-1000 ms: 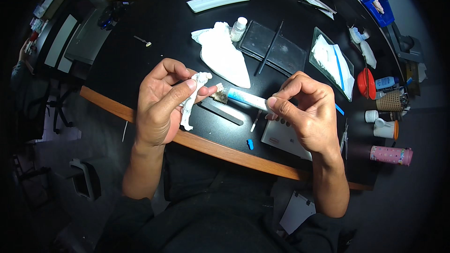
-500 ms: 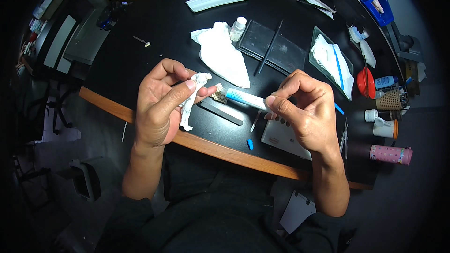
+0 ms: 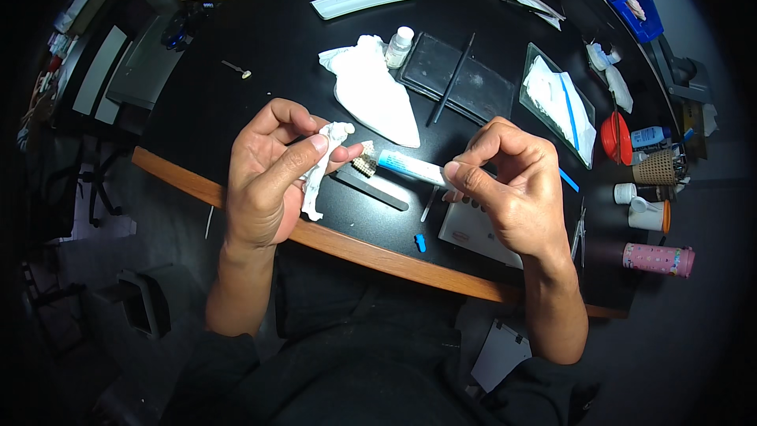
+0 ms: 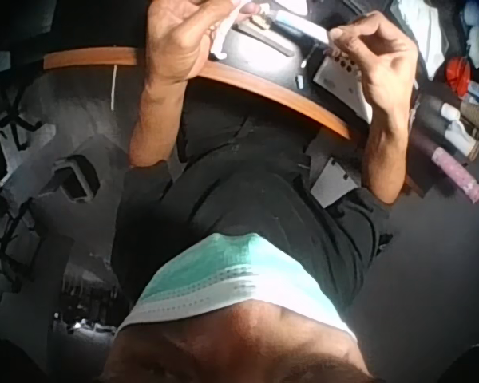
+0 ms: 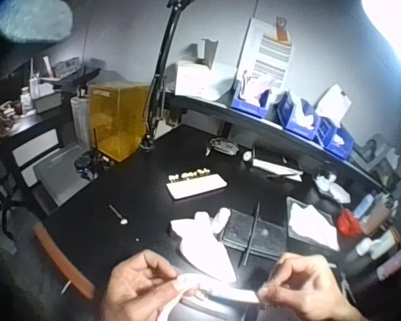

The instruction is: The person applies various shades of stain to dental crowns using a fine brush. They pick up individual crowns, dip the brush into a palette containing multiple colors, and paint details onto the surface of the crowns.

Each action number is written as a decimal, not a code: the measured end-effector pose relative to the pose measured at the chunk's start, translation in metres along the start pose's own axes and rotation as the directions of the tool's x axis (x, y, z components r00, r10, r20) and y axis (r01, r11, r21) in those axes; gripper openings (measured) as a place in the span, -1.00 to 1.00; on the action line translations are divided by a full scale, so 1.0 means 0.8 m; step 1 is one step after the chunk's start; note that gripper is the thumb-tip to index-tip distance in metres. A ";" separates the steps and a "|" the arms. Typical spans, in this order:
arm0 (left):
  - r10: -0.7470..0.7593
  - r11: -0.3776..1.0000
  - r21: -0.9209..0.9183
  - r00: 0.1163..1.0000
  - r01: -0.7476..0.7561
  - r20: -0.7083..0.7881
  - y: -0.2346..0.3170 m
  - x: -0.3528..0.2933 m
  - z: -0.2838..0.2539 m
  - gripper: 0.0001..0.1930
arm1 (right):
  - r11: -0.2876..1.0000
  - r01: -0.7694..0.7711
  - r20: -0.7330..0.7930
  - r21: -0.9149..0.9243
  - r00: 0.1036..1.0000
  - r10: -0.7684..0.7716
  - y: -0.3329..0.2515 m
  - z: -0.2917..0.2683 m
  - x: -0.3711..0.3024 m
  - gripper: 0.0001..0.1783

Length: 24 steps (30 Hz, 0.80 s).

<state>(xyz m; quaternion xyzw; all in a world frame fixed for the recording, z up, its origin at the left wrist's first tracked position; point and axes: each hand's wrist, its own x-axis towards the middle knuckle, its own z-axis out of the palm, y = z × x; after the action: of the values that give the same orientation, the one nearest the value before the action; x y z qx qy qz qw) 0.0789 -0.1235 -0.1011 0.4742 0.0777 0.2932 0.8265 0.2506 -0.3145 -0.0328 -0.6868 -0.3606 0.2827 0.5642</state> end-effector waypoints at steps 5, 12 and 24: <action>0.001 1.000 0.004 1.000 -0.001 -0.005 -0.001 0.000 0.000 -0.86 | 1.000 -0.001 -0.025 0.022 1.000 0.002 0.000 -0.004 -0.003 -0.90; 0.005 1.000 -0.007 1.000 -0.005 -0.003 -0.002 0.000 0.000 -0.86 | 1.000 0.018 -0.007 0.017 1.000 -0.018 0.001 -0.001 -0.001 -0.90; 0.013 1.000 0.007 1.000 -0.013 0.000 -0.001 0.001 -0.001 -0.86 | 0.999 0.025 -0.005 0.027 1.000 -0.025 0.000 0.001 -0.001 -0.89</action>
<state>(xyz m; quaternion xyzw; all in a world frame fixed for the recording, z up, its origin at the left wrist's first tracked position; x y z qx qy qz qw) 0.0796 -0.1234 -0.1022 0.4777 0.0758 0.2984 0.8228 0.2498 -0.3148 -0.0331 -0.6752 -0.3642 0.2789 0.5777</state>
